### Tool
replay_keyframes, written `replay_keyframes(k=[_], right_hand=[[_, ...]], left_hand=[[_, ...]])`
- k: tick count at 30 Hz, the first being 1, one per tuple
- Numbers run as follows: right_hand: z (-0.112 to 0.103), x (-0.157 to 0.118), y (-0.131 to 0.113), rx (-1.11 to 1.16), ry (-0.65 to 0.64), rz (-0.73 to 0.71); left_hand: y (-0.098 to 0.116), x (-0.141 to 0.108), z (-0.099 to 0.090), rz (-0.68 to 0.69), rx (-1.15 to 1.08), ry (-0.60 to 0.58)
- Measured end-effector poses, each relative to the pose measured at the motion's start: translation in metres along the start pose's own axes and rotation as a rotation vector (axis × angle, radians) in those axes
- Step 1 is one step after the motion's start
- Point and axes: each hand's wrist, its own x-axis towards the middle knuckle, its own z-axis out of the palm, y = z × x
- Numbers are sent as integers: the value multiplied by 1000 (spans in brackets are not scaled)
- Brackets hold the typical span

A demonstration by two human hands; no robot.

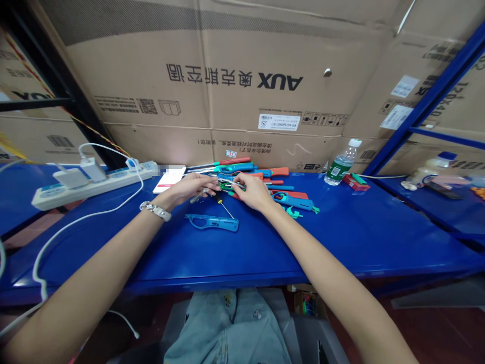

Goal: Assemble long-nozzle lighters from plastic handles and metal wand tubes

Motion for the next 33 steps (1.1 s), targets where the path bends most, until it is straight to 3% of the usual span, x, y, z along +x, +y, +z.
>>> replay_keyframes(k=[9,11,16,18,21,24,28,33], right_hand=[[0,-1,1,0,-18,-7],[0,-1,2,-4,-19,-1],[-5,-2,4,-7,-57,-3],[-7,-2,4,-6,-85,-6],[-8,-2,6,-1,-98,-11],[-7,-2,8,42,-87,-12],[-7,-2,7,183,-56,-9],[-18,5,-9,386,-59,-35]], left_hand=[[6,-4,12,-42,-4,95],[6,-3,9,28,26,133],[4,3,-5,411,279,267],[5,11,-6,457,273,322],[6,26,-1,423,215,358],[6,34,4,393,279,335],[3,21,4,468,486,315],[4,-7,-3,622,508,52]])
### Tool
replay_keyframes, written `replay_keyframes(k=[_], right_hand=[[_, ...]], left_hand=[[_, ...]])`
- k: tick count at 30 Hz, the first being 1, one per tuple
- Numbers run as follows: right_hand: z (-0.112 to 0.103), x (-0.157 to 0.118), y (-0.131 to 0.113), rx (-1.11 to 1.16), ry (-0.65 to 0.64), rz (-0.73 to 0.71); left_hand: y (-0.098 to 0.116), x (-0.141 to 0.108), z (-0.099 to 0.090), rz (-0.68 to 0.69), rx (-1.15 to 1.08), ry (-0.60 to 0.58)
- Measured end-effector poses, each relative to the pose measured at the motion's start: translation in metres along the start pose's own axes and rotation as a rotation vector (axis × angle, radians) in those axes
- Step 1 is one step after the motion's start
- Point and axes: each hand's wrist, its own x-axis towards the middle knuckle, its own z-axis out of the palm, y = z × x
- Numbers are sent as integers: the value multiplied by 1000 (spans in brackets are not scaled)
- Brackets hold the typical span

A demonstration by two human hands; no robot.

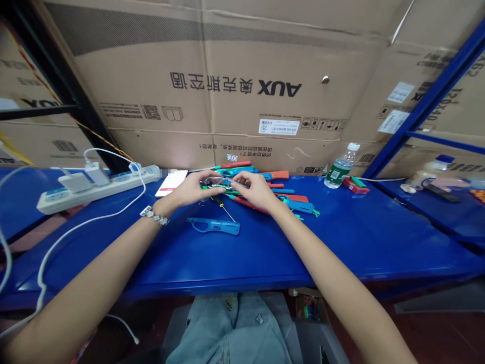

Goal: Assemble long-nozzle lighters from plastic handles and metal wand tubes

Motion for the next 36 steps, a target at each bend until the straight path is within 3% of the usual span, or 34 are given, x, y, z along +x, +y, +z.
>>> replay_keyframes(k=[7,14,20,24,28,31,36], right_hand=[[-14,-7,-22,95,14,24],[-11,-25,-18,36,-1,30],[-30,-4,-61,-429,-69,-181],[-36,18,-87,-683,-131,-405],[-30,32,-89,-737,-107,-471],[-20,32,-84,-702,-19,-498],[6,8,-63,-454,347,-403]], left_hand=[[11,-15,-12,56,-25,40],[15,-38,-13,-41,-161,-108],[51,-29,-11,3,-113,110],[72,-10,-22,-6,-101,51],[71,2,-32,-126,-185,-58],[61,3,-32,-160,-255,-80],[44,-7,-28,-184,-401,-6]])
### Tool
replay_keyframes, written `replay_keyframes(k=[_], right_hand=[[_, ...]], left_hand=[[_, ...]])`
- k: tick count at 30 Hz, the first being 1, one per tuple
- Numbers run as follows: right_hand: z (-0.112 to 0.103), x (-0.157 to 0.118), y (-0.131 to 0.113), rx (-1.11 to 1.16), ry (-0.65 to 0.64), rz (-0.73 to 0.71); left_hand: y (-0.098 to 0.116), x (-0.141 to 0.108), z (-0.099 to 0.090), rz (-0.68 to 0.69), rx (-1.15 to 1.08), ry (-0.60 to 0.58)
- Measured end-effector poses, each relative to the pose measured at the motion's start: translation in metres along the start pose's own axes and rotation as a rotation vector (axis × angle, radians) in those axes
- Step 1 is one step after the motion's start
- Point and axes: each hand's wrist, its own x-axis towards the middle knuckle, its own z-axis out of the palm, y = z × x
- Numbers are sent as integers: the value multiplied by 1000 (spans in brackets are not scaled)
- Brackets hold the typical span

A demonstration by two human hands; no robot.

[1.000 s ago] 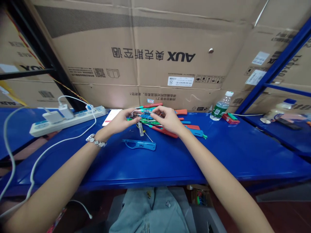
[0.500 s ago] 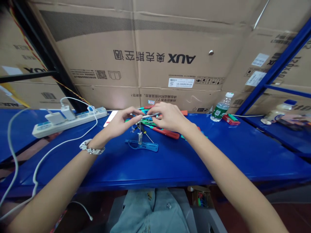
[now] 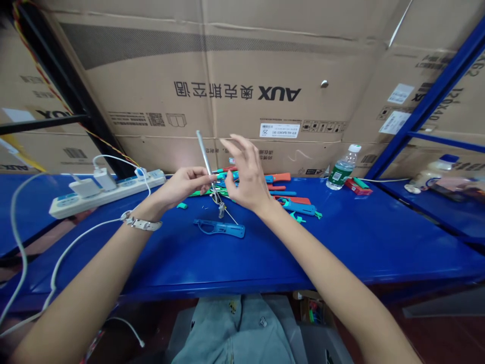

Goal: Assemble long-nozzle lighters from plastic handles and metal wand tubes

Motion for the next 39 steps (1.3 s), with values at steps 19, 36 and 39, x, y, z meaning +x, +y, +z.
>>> replay_keyframes(k=[19,36,39], right_hand=[[11,-72,1,601,-487,457],[15,-87,-7,302,-587,263],[15,-87,-9,320,-596,264]], left_hand=[[-17,-48,4,-135,-440,153],[-37,-79,16,-331,-454,161],[-37,-82,14,-370,-446,162]])
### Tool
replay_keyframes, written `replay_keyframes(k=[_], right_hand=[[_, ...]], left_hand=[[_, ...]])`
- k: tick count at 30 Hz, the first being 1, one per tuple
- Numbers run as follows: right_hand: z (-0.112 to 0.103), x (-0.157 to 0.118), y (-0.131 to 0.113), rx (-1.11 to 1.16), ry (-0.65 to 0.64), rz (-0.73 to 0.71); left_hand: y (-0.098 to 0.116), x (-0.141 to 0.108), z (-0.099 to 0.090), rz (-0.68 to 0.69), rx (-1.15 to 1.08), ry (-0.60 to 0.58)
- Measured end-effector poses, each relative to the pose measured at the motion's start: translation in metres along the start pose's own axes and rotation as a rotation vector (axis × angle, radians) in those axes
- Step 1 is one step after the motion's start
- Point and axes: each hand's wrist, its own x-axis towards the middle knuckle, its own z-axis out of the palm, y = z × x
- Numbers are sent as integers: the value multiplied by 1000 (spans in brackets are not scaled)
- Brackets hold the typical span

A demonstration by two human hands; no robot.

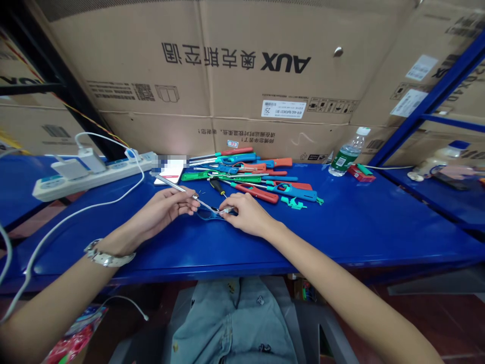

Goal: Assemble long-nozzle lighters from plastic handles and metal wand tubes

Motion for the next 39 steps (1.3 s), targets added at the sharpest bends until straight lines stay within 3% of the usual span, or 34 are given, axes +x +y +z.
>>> replay_keyframes(k=[9,14,23,30,32,35,37,39], right_hand=[[-2,4,-7,43,-4,37],[-6,4,-12,-51,-50,8],[-1,1,-11,-147,-91,-87],[1,-1,-3,-171,-110,-132],[2,0,-2,-131,-111,-130],[2,1,1,-54,-108,-112],[2,1,1,-11,-110,-92],[2,2,2,37,-111,-60]], left_hand=[[2,-7,-2,-52,-65,7],[4,-13,-4,-98,-30,31],[5,-20,-7,-173,118,155],[-2,-16,-8,-129,432,163],[-4,-17,-10,-51,571,148],[-4,-20,-15,311,860,108],[-2,-21,-18,588,1048,-55],[0,-18,-19,734,1197,-267]])
